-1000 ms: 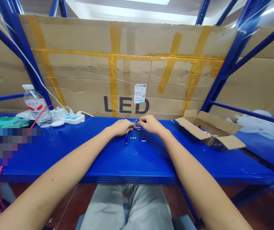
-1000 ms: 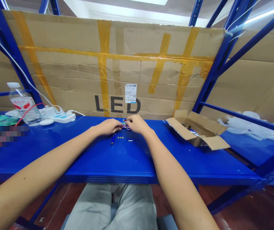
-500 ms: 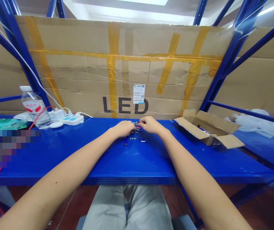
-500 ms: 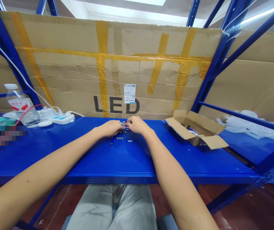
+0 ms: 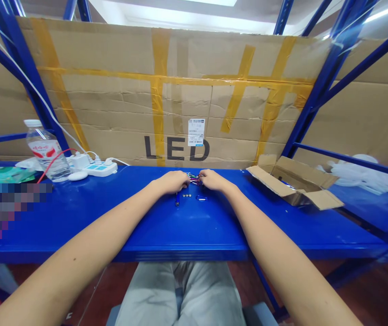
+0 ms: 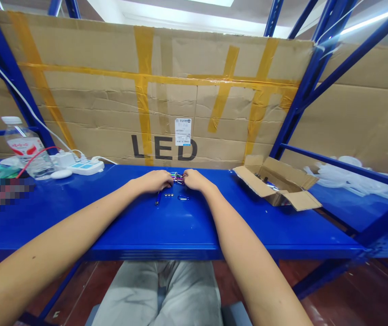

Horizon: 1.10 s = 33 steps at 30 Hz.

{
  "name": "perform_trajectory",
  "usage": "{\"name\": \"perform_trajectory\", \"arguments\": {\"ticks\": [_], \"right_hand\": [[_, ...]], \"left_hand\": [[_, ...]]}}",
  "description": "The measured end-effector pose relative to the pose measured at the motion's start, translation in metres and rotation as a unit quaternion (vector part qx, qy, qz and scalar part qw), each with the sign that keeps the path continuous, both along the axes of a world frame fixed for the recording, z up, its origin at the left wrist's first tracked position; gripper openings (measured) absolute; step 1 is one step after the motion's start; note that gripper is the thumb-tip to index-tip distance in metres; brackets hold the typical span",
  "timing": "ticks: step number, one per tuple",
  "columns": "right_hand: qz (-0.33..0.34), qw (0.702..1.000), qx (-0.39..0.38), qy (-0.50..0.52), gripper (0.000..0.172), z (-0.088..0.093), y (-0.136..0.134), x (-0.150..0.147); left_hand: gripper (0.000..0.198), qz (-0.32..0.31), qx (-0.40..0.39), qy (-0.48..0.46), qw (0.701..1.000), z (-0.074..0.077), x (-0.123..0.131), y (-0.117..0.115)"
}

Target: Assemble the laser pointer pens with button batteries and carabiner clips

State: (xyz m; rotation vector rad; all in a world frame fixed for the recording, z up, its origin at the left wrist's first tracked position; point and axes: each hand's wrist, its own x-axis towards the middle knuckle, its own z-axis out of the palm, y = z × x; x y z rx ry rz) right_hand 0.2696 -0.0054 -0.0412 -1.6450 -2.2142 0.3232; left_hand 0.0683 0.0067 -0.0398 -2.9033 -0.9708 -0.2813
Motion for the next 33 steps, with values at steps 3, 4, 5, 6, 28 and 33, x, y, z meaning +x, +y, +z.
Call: {"name": "perform_trajectory", "arguments": {"ticks": [3, 4, 5, 6, 28, 33], "right_hand": [[-0.043, 0.998, 0.024, 0.042, 0.022, 0.002, 0.004, 0.009], [-0.055, 0.997, 0.032, 0.050, 0.024, 0.002, 0.004, 0.011], [-0.061, 0.996, 0.036, 0.055, 0.026, 0.003, 0.005, 0.013], [-0.065, 0.996, 0.039, 0.057, 0.026, 0.003, 0.006, 0.014], [-0.020, 0.997, 0.003, -0.072, 0.005, -0.007, 0.001, 0.008], [-0.007, 0.999, 0.016, -0.046, 0.010, -0.006, 0.002, 0.009]], "left_hand": [[0.019, 0.004, -0.009, -0.009, 1.000, -0.001, -0.001, 0.000], [0.019, 0.006, -0.014, -0.016, 1.000, -0.001, -0.001, 0.000], [0.018, 0.006, -0.019, -0.025, 0.999, -0.001, -0.002, 0.000], [0.017, 0.006, -0.023, -0.031, 0.999, -0.001, -0.002, 0.000], [0.018, 0.039, -0.041, -0.053, 0.997, 0.001, -0.018, 0.006], [0.015, 0.054, -0.037, -0.074, 0.995, 0.004, -0.015, 0.001]]}}
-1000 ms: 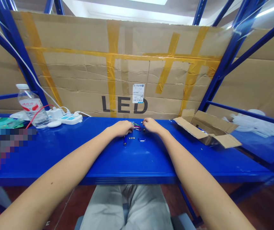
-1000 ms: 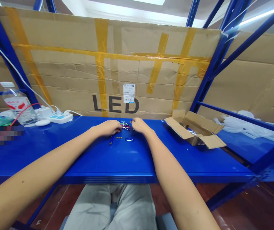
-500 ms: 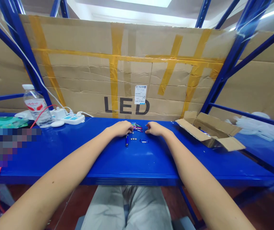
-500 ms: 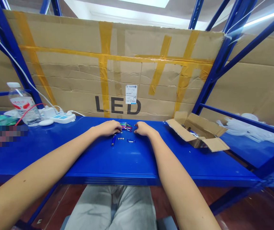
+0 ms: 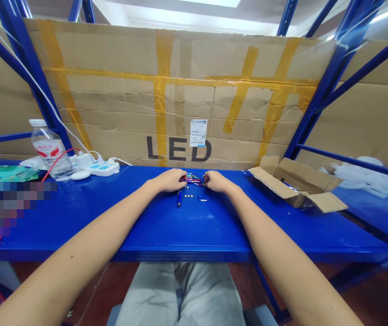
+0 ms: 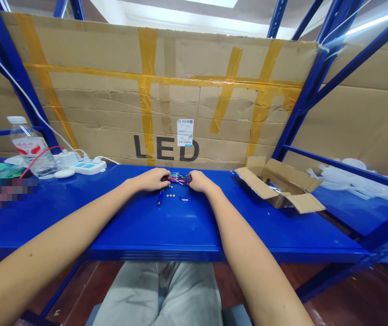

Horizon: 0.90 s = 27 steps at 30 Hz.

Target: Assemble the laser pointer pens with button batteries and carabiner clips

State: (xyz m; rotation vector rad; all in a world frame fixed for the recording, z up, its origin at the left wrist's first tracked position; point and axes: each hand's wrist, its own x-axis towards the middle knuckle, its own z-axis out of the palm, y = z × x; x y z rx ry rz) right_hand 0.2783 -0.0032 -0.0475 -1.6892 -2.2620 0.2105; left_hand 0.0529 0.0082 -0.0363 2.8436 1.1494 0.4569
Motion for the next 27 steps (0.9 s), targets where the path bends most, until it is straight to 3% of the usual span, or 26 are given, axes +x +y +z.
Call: {"name": "perform_trajectory", "arguments": {"ticks": [12, 19, 27], "right_hand": [[0.005, 1.000, 0.002, 0.003, 0.015, -0.001, 0.002, -0.001], [0.033, 0.988, -0.131, 0.071, 0.020, 0.010, -0.010, -0.004], [0.056, 0.995, -0.080, 0.030, 0.018, 0.012, -0.020, -0.026]], "left_hand": [[0.009, -0.009, -0.052, -0.051, 0.997, -0.006, 0.010, 0.003], [0.011, 0.012, -0.091, -0.003, 0.996, 0.000, 0.013, 0.000], [0.009, 0.010, -0.134, -0.005, 0.991, 0.005, 0.014, -0.006]]}}
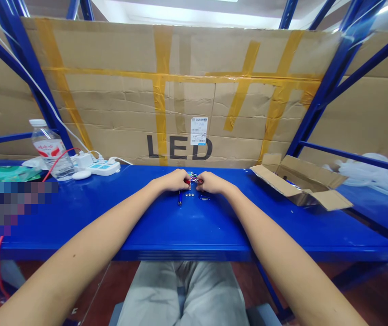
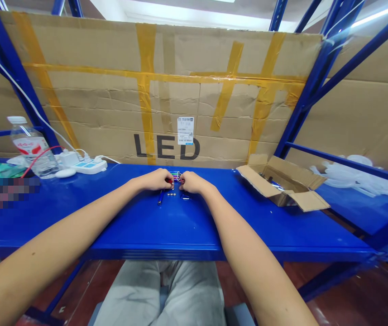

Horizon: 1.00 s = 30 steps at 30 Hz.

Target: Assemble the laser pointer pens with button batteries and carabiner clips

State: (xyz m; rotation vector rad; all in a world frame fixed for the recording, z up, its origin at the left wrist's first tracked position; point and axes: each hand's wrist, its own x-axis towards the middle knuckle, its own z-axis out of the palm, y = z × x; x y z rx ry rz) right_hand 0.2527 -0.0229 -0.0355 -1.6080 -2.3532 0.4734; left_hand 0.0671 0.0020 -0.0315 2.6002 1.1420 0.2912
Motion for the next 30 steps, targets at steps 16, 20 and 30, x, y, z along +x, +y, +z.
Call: {"name": "perform_trajectory", "arguments": {"ticks": [16, 20, 30], "right_hand": [[0.018, 0.997, -0.027, 0.065, 0.011, -0.0031, 0.0008, -0.0010], [0.013, 1.000, 0.010, 0.023, 0.020, -0.0024, 0.0018, -0.0012], [0.010, 1.000, 0.007, 0.025, 0.024, -0.0021, -0.0001, -0.0053]], "left_hand": [[0.022, -0.008, -0.029, -0.034, 0.999, -0.0034, -0.0002, 0.0062], [0.023, -0.006, -0.036, -0.033, 0.999, -0.0026, 0.0001, 0.0053], [0.023, 0.007, -0.061, -0.041, 0.997, -0.0034, -0.0031, 0.0084]]}}
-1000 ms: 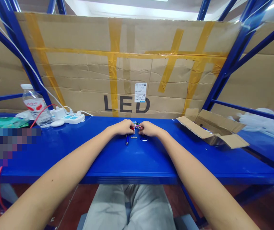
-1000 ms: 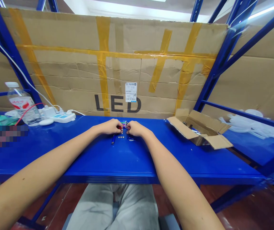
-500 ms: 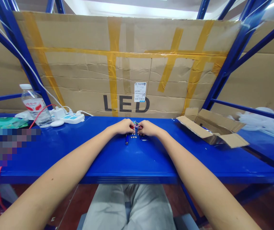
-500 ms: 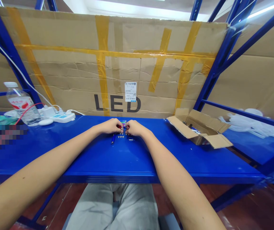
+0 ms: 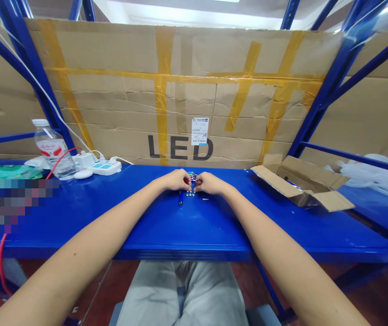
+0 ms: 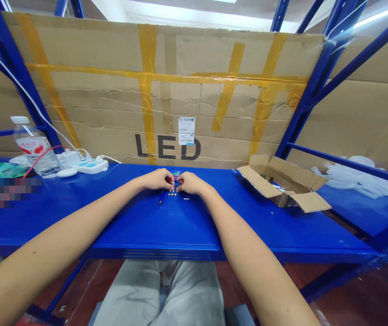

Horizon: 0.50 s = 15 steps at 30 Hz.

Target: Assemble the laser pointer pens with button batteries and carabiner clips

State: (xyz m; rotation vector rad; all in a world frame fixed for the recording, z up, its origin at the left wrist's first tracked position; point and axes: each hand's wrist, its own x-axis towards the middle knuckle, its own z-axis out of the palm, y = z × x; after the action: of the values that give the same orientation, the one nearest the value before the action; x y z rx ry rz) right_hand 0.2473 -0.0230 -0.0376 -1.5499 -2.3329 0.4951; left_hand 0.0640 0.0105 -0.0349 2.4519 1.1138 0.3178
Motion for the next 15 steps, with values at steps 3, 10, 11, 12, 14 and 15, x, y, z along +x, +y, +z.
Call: {"name": "perform_trajectory", "arguments": {"ticks": [3, 10, 11, 12, 14, 15], "right_hand": [[0.004, 1.000, -0.005, 0.004, 0.023, 0.0004, -0.0007, 0.0002], [0.007, 1.000, -0.004, 0.008, 0.028, 0.0000, -0.0006, -0.0001], [0.007, 1.000, -0.005, 0.007, 0.028, 0.0000, -0.0006, -0.0002], [0.008, 1.000, -0.005, 0.006, 0.028, -0.0001, -0.0004, -0.0002], [0.009, 1.000, -0.005, 0.004, 0.028, -0.0006, 0.0002, -0.0001], [0.010, 1.000, -0.005, 0.004, 0.028, -0.0010, 0.0006, 0.0001]], "left_hand": [[0.022, -0.001, -0.006, -0.004, 1.000, 0.0000, -0.0007, -0.0001], [0.024, 0.003, -0.013, -0.003, 1.000, 0.0011, -0.0027, -0.0029], [0.024, 0.004, -0.014, -0.003, 1.000, 0.0012, -0.0029, -0.0034], [0.024, 0.004, -0.016, -0.004, 1.000, 0.0014, -0.0030, -0.0039], [0.023, 0.003, -0.016, -0.002, 1.000, 0.0022, -0.0030, -0.0051], [0.023, 0.002, -0.014, 0.000, 1.000, 0.0027, -0.0029, -0.0057]]}}
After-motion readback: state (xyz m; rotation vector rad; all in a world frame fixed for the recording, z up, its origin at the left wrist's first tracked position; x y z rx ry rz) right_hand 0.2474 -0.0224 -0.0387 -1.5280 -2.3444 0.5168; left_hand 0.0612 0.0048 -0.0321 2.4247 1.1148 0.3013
